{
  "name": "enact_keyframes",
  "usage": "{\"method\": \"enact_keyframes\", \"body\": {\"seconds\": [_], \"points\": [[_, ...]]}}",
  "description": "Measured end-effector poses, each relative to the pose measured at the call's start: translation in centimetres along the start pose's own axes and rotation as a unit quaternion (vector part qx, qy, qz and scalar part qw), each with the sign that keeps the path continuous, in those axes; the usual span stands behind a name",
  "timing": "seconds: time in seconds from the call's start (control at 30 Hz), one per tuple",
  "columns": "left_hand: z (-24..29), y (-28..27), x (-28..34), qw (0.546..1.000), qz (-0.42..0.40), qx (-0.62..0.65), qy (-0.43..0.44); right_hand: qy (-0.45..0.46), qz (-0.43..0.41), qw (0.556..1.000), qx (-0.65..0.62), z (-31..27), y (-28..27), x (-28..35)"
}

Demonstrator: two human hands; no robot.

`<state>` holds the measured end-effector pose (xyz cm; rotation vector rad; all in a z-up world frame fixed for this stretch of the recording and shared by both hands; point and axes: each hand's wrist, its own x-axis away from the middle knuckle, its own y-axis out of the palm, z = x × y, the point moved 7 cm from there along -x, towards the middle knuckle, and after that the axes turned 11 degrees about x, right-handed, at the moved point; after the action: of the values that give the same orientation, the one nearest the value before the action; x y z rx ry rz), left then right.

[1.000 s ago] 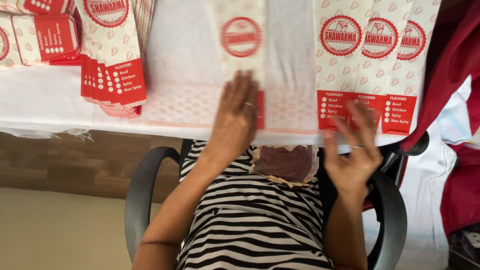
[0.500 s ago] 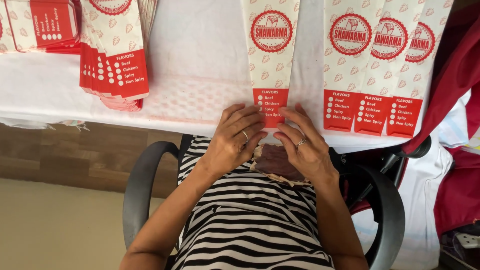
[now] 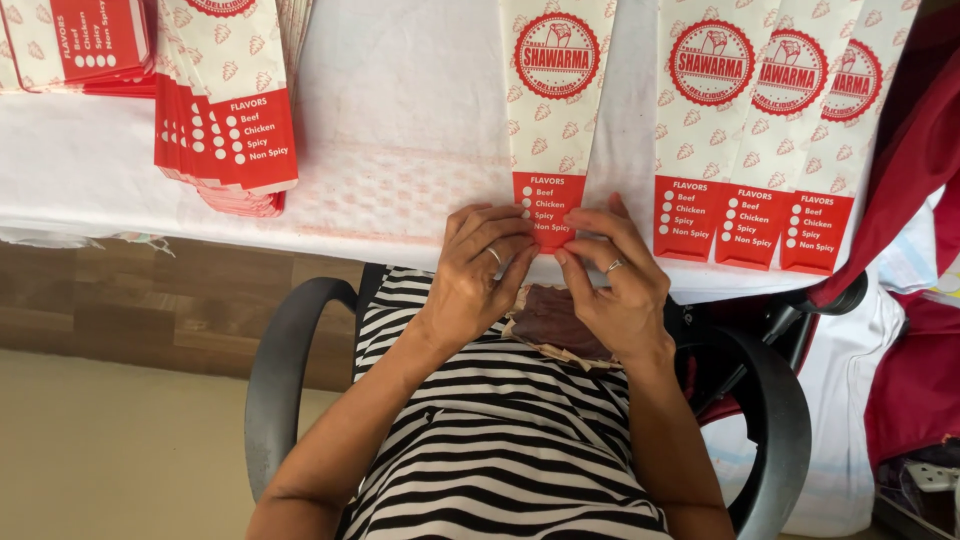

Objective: The person applies adhesive from a bottle to the bottom edges of shawarma paper sleeves and then folds the edges by hand to seal them, handling the sleeves one at a time.

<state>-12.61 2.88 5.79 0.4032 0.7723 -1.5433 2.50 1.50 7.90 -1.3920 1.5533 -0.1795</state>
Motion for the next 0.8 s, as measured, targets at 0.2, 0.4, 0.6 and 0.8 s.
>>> {"method": "enact_keyframes", "body": {"seconds": [0.2,0.4,0.6,0.8], "points": [[0.1,0.2,-0.4,0.999,0.021,-0.006,-0.037,0.054,-0.016,0.998,-0.028,0.4,-0.1,-0.9],[-1.3,0.4,-0.1,0.992,-0.008,0.02,-0.125,0.094,-0.038,0.993,-0.055,1.1,-0.4,-1.0],[-1.2,-0.2,-1.5,0.985,-0.086,0.037,-0.148,0.102,-0.023,0.993,-0.058,0.7,-1.0,-1.0],[-1.6,1.9,-1.6,0.977,-0.189,-0.05,-0.085,0.082,0.074,0.992,0.059,3.0,-3.9,2.1]]}}
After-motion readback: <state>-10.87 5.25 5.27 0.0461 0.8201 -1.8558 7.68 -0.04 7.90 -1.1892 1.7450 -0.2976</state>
